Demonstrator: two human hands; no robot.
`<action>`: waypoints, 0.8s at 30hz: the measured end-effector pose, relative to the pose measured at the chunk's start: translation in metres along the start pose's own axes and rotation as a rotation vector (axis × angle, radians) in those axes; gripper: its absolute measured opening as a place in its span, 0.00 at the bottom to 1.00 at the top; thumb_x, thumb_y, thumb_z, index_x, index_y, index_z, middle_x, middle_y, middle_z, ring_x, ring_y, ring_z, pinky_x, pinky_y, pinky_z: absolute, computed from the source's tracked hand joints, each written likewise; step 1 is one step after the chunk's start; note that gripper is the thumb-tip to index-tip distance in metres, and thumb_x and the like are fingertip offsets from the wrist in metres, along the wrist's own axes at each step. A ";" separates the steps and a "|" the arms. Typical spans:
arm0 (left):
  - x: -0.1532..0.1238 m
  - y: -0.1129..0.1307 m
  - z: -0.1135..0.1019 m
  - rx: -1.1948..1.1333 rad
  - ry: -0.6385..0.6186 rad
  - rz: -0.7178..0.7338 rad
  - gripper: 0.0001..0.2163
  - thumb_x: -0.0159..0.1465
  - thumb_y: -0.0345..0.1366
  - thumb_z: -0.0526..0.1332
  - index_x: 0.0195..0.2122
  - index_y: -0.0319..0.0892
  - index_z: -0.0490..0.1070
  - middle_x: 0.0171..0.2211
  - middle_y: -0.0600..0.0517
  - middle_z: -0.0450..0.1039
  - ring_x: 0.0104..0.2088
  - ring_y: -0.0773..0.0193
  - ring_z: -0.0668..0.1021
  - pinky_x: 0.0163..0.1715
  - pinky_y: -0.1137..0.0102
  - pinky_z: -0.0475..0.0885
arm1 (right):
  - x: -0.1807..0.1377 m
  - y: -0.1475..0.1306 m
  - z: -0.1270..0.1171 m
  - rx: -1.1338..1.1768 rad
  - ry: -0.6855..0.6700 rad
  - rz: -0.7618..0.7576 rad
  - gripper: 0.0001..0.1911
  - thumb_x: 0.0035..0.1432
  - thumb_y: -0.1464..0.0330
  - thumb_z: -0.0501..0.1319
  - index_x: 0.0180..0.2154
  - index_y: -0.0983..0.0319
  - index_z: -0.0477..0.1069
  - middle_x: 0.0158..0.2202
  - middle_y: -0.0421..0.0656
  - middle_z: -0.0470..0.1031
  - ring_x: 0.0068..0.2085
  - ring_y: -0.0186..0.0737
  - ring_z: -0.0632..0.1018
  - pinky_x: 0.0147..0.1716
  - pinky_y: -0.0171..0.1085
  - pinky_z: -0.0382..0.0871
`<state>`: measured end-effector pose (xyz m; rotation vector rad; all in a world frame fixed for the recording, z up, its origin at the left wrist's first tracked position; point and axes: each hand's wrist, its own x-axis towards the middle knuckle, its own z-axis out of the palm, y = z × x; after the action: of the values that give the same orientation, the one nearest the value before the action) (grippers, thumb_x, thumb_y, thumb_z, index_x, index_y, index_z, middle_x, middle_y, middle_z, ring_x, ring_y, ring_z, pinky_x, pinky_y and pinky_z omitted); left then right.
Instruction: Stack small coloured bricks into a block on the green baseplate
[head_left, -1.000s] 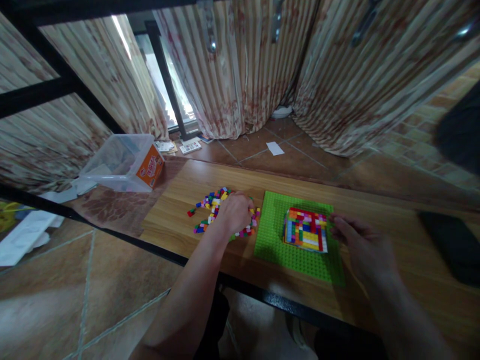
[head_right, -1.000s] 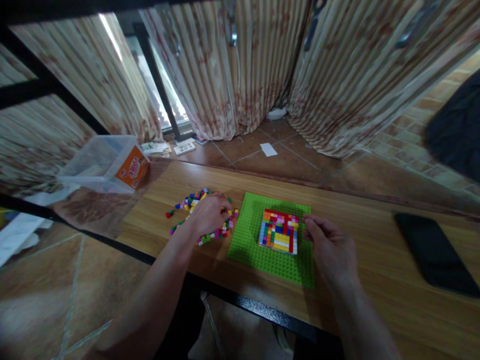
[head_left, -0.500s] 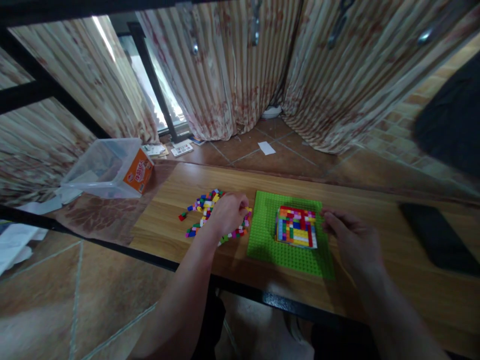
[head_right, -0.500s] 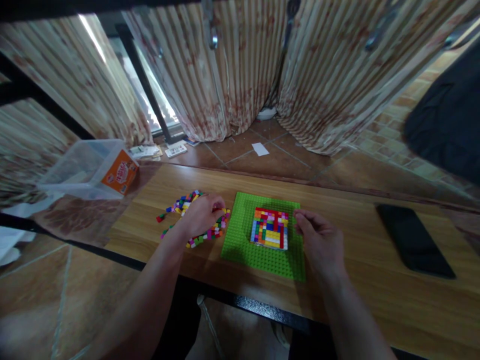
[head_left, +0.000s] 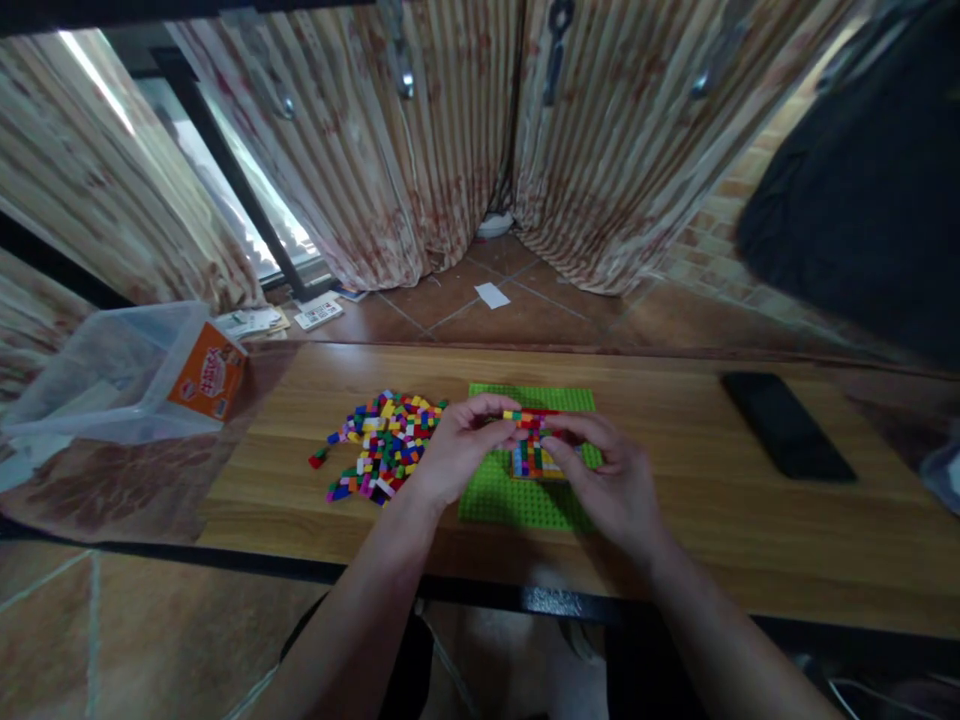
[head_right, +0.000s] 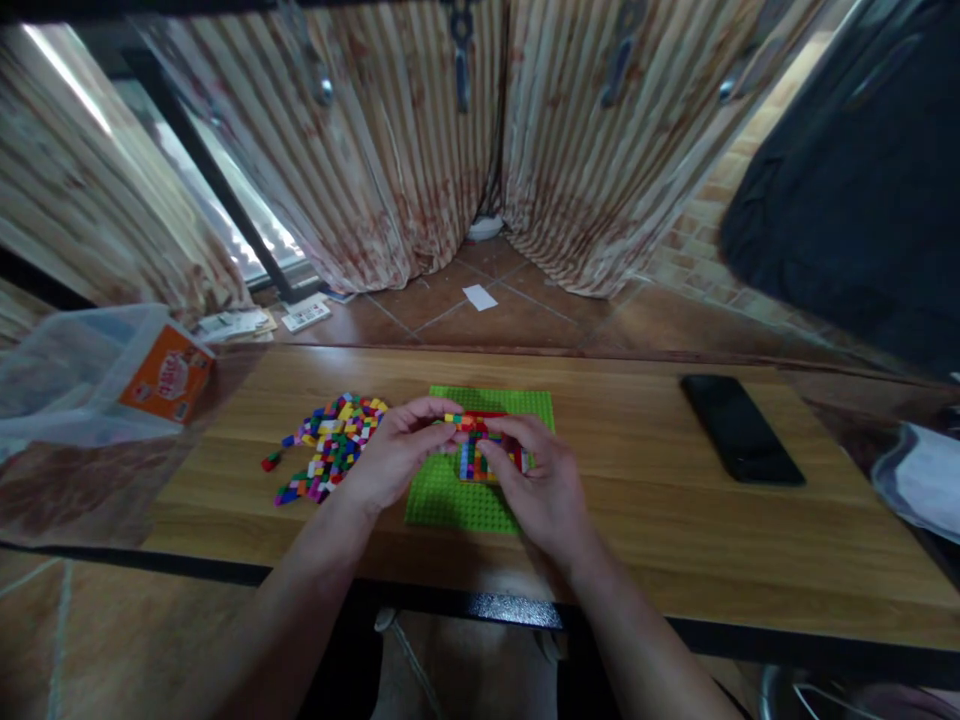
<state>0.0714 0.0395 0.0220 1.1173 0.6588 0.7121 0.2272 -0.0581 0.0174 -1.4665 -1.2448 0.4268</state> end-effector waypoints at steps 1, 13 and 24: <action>0.000 -0.001 0.002 -0.007 -0.008 0.003 0.12 0.57 0.36 0.70 0.40 0.39 0.76 0.33 0.52 0.79 0.32 0.68 0.81 0.37 0.71 0.76 | 0.000 0.000 0.000 0.009 0.003 0.019 0.07 0.59 0.62 0.67 0.40 0.53 0.82 0.40 0.42 0.83 0.39 0.41 0.80 0.43 0.42 0.75; -0.001 -0.008 0.016 0.097 -0.025 0.130 0.12 0.55 0.40 0.73 0.35 0.40 0.75 0.29 0.55 0.76 0.30 0.71 0.76 0.34 0.73 0.73 | 0.002 0.003 0.004 0.197 0.036 0.092 0.05 0.59 0.63 0.68 0.37 0.52 0.83 0.36 0.39 0.83 0.38 0.39 0.80 0.40 0.39 0.74; -0.006 -0.005 0.018 0.285 -0.045 0.255 0.11 0.61 0.42 0.68 0.36 0.40 0.74 0.27 0.56 0.70 0.28 0.71 0.71 0.30 0.74 0.68 | 0.003 0.000 0.001 0.319 -0.043 0.176 0.04 0.56 0.63 0.70 0.32 0.55 0.84 0.33 0.40 0.83 0.35 0.38 0.80 0.38 0.37 0.73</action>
<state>0.0826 0.0238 0.0230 1.4948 0.5974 0.8239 0.2275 -0.0548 0.0179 -1.3011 -1.0293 0.7437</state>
